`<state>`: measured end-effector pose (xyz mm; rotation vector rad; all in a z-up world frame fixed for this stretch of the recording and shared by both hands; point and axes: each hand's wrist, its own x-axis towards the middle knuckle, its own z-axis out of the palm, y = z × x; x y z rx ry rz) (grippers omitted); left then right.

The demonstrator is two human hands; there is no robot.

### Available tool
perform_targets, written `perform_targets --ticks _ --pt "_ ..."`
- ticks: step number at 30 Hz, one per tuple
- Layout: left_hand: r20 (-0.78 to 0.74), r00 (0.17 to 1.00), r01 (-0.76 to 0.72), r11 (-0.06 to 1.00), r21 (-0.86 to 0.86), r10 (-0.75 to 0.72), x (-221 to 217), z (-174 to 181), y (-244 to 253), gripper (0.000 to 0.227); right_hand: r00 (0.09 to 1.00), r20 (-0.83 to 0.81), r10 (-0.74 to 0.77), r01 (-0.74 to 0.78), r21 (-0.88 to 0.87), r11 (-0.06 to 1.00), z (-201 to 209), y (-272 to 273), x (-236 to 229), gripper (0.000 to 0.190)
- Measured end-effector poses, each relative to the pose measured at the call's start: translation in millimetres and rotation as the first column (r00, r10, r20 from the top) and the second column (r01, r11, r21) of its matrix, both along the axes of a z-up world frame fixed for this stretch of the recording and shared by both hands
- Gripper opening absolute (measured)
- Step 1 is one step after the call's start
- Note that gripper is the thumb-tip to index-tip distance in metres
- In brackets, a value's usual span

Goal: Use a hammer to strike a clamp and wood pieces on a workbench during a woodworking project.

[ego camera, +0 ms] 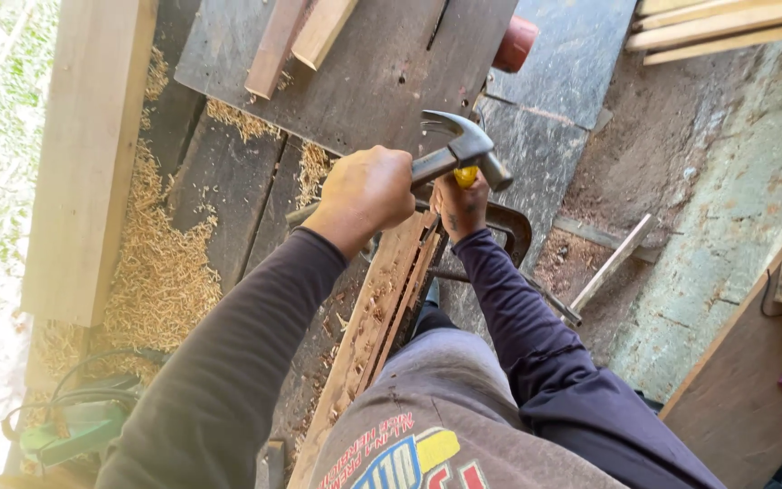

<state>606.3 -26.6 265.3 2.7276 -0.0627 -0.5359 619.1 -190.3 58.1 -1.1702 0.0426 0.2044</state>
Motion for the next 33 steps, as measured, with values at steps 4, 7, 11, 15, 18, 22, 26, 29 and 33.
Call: perform_targets --ticks 4,7,11,15,18,22,26,29,33 --pt "0.054 0.998 0.026 0.999 -0.022 -0.025 12 37 -2 0.015 1.000 0.012 0.018 -0.018 -0.008 1.000 7 -2 0 0.017" --pt "0.093 0.993 -0.054 0.989 -0.139 0.067 14 48 -5 0.017 0.999 -0.037 0.012 -0.010 0.054 0.998 23 1 -1 0.022" --pt "0.027 0.995 -0.095 0.985 -0.142 0.100 6 13 -6 0.019 1.000 -0.026 -0.003 0.003 0.027 1.000 15 -1 1 0.014" --pt "-0.126 0.992 0.014 0.999 0.046 -0.008 7 15 -2 0.016 0.998 -0.042 0.041 -0.039 0.052 0.998 -10 -5 4 0.019" --pt "-0.057 0.998 0.022 1.000 0.022 -0.020 13 34 0 0.017 0.999 -0.020 0.050 -0.050 -0.011 0.999 7 -5 4 0.016" --pt "0.062 0.996 -0.066 0.995 -0.078 0.071 7 34 -5 0.018 0.996 -0.093 -0.003 0.001 -0.019 1.000 25 -1 -2 0.017" --pt "-0.020 0.998 -0.063 0.995 -0.074 0.062 4 2 -6 0.020 0.997 -0.074 0.009 -0.007 0.026 1.000 1 -5 3 0.016" --pt "-0.073 0.997 -0.015 1.000 -0.007 0.014 9 11 -3 0.019 0.997 -0.064 0.037 -0.035 0.038 0.999 -6 -7 2 0.018" --pt "0.034 0.999 -0.041 0.999 -0.028 0.042 14 28 -3 0.020 0.999 -0.046 0.000 -0.002 -0.027 1.000 25 0 2 0.022"
